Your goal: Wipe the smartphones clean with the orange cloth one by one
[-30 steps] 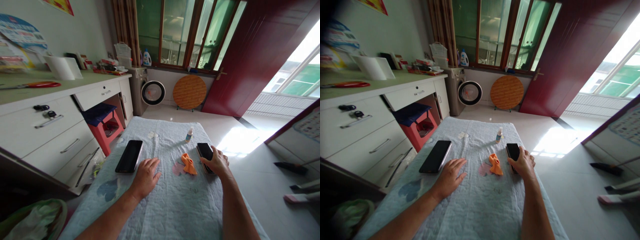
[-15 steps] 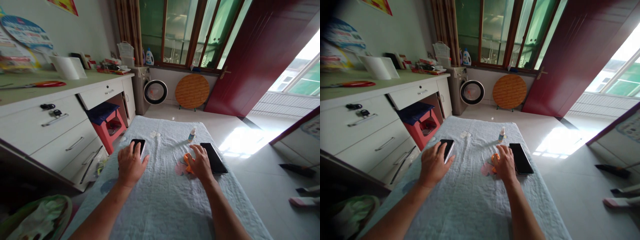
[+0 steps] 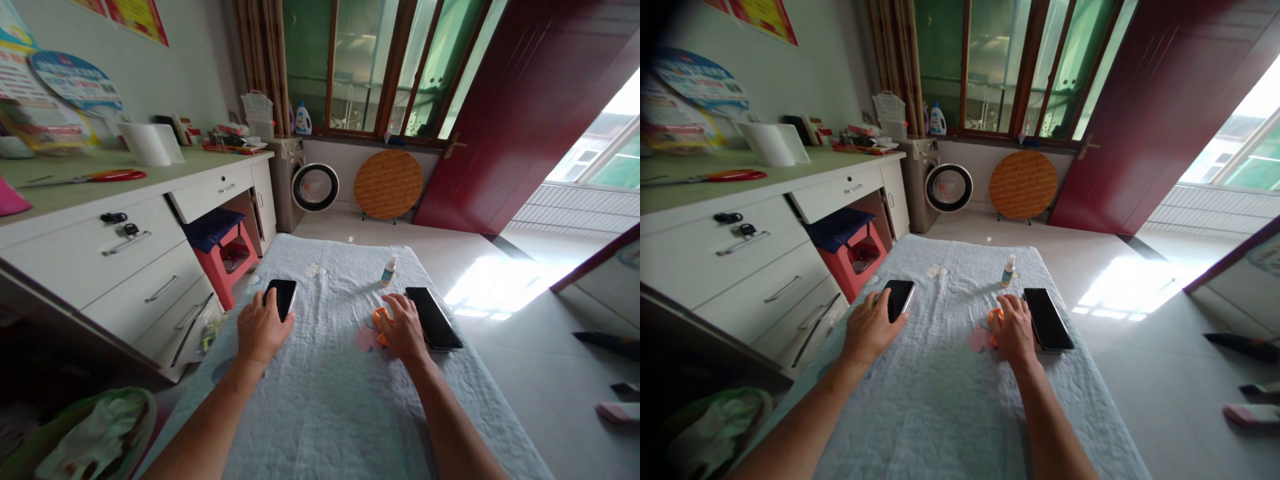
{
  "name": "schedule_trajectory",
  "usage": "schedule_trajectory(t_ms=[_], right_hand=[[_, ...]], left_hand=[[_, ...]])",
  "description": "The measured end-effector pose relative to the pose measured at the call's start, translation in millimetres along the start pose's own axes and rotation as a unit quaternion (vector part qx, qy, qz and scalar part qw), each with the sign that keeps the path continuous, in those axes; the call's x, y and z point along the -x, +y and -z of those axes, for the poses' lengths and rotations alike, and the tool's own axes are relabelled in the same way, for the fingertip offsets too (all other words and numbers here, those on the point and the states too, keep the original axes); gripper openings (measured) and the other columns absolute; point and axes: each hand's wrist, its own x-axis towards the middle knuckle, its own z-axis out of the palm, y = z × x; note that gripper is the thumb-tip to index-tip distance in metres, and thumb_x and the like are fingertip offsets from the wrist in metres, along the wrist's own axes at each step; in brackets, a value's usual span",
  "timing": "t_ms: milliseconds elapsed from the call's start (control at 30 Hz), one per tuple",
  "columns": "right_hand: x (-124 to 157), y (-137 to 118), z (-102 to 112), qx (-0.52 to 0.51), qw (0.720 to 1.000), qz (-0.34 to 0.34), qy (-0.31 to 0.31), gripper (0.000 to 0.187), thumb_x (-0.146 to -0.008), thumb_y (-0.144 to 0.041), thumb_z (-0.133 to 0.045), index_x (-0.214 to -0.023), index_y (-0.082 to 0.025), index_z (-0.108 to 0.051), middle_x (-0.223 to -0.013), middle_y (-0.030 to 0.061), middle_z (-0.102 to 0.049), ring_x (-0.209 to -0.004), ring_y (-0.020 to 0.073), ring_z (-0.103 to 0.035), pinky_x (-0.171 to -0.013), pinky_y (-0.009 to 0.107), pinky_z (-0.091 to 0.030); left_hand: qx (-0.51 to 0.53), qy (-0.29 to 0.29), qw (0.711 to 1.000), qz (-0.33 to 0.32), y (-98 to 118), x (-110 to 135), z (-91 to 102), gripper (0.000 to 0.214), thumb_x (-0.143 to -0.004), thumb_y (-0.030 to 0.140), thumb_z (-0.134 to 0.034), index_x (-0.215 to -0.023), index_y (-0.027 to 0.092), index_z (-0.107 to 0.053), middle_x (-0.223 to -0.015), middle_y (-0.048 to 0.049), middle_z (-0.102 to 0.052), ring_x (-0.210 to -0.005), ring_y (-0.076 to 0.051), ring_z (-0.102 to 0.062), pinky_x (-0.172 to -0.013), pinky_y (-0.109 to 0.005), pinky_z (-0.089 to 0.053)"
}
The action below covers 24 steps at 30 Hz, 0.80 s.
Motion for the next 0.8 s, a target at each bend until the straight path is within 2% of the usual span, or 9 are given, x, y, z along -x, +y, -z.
schedule_trajectory(t_ms=[267,567,800], right_hand=[[3,-1,-6,0.039,0.997,-0.016,-0.06,0.036,-0.084,-0.033,-0.05,-0.116,-0.018,-0.06,-0.116,0.01,-0.057,-0.105,0.0253,-0.049,-0.091,0.037,-0.04],[4,-1,-9,0.085,0.989,-0.051,-0.108,0.049,-0.077,-0.035,-0.059,-0.122,-0.016,-0.054,-0.112,0.0124,-0.056,-0.1,0.0266,-0.05,-0.086,0.036,-0.039],[5,3,-12,0.075,0.989,-0.066,-0.106,0.037,-0.081,-0.03,-0.052,-0.115,-0.015,-0.053,-0.104,0.0123,-0.058,-0.098,0.0252,-0.053,-0.084,0.034,-0.038]], left_hand=[[0.005,0.014,1.0,0.005,-3,-3,-7.1,0.058,-0.077,0.039,-0.057,-0.125,0.008,-0.047,-0.107,-0.0169,-0.059,-0.094,-0.032,-0.059,-0.083,-0.041,-0.046],[0.034,0.037,0.999,0.009,2,-2,-2.3,0.065,-0.072,0.033,-0.059,-0.13,0.009,-0.042,-0.129,-0.0233,-0.049,-0.101,-0.036,-0.058,-0.086,-0.044,-0.045],[0.072,0.067,0.995,-0.018,9,-1,9.1,0.067,-0.071,0.028,-0.059,-0.133,0.011,-0.038,-0.136,-0.0216,-0.045,-0.111,-0.037,-0.054,-0.093,-0.047,-0.043]])
